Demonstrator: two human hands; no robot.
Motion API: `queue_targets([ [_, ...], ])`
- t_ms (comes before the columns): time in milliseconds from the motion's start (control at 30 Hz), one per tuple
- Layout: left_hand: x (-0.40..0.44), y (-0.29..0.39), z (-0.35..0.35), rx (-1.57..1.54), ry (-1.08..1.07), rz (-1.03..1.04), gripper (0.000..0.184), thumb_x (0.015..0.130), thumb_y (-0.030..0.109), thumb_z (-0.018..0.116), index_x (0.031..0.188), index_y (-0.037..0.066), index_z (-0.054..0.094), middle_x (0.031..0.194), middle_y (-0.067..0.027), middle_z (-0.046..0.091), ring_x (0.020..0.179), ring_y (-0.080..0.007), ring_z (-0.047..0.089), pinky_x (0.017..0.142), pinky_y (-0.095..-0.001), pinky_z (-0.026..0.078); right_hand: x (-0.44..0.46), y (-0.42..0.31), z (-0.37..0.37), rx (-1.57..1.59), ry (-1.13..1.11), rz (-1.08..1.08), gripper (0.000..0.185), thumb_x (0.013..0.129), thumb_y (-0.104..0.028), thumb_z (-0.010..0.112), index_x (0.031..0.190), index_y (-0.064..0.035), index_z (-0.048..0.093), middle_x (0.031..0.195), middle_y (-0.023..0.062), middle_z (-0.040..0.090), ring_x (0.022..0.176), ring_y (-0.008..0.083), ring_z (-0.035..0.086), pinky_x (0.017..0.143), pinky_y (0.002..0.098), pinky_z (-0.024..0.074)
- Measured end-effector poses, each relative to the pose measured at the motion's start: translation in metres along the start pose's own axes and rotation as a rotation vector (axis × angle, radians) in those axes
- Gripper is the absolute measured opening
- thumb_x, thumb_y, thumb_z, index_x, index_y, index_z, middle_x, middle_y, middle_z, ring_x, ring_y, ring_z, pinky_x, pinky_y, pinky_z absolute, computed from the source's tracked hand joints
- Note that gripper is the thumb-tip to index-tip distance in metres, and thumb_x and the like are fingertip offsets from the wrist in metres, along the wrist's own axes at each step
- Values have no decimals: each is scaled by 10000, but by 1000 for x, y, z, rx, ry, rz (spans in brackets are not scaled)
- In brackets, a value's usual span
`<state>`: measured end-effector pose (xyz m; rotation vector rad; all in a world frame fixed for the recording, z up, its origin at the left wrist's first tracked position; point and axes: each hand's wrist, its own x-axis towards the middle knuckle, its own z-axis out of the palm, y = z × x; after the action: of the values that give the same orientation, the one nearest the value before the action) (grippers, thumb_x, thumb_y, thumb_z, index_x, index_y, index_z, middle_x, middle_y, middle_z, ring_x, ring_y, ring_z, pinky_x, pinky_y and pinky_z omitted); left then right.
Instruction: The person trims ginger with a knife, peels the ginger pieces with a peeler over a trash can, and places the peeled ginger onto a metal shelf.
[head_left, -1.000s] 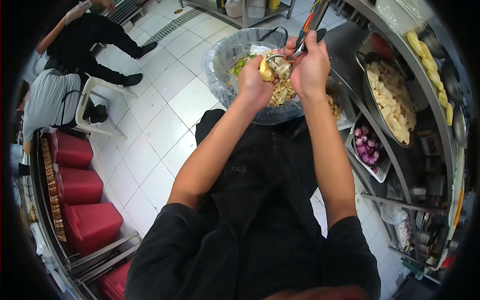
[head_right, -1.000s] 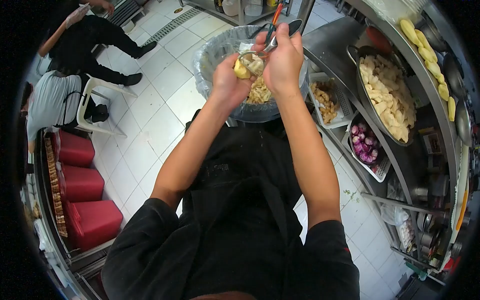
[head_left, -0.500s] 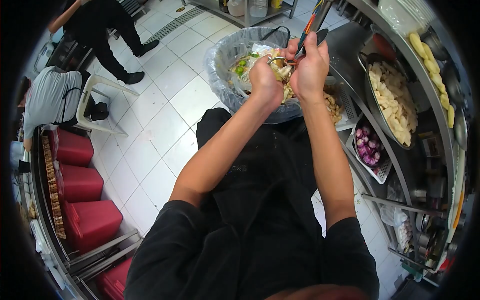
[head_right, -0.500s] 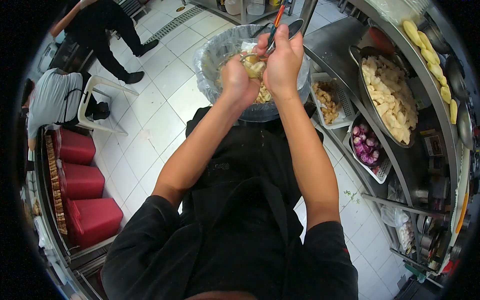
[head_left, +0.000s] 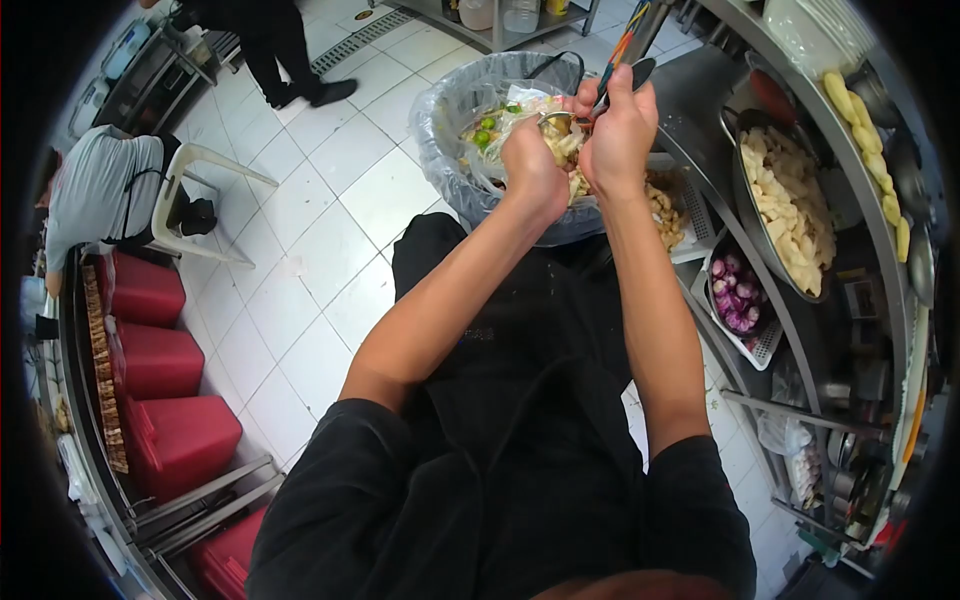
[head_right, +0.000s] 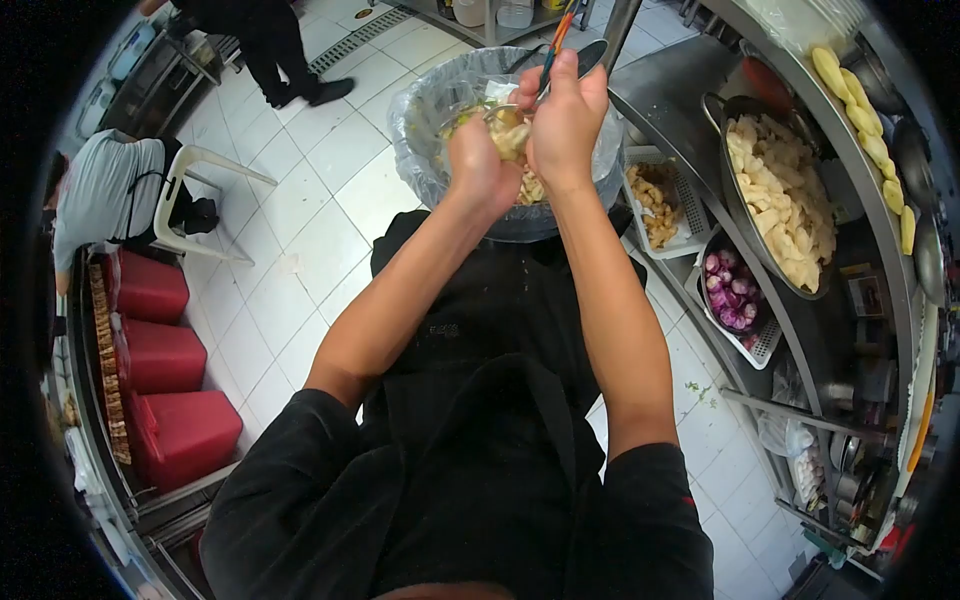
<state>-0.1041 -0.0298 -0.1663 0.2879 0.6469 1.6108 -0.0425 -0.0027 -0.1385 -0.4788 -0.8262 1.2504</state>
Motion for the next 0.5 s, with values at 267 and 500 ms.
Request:
queue_targets([
  [267, 3, 0, -24, 182, -97, 149, 162, 900, 156, 422, 937, 31, 519, 848, -93, 566, 706, -167, 523, 578, -308, 419, 60, 43, -26, -404, 251, -44, 182, 950, -189, 435, 945, -19, 370, 632, 102, 549, 466, 157, 505, 439, 278, 427],
  [500, 16, 19, -39, 46, -150, -43, 257, 941, 264, 430, 912, 21, 507, 809, -86, 540, 674, -168, 493, 606, -288, 405, 75, 39, -34, -484, 222, -172, 183, 948, -189, 430, 949, -13, 378, 634, 89, 568, 474, 153, 523, 447, 283, 440],
])
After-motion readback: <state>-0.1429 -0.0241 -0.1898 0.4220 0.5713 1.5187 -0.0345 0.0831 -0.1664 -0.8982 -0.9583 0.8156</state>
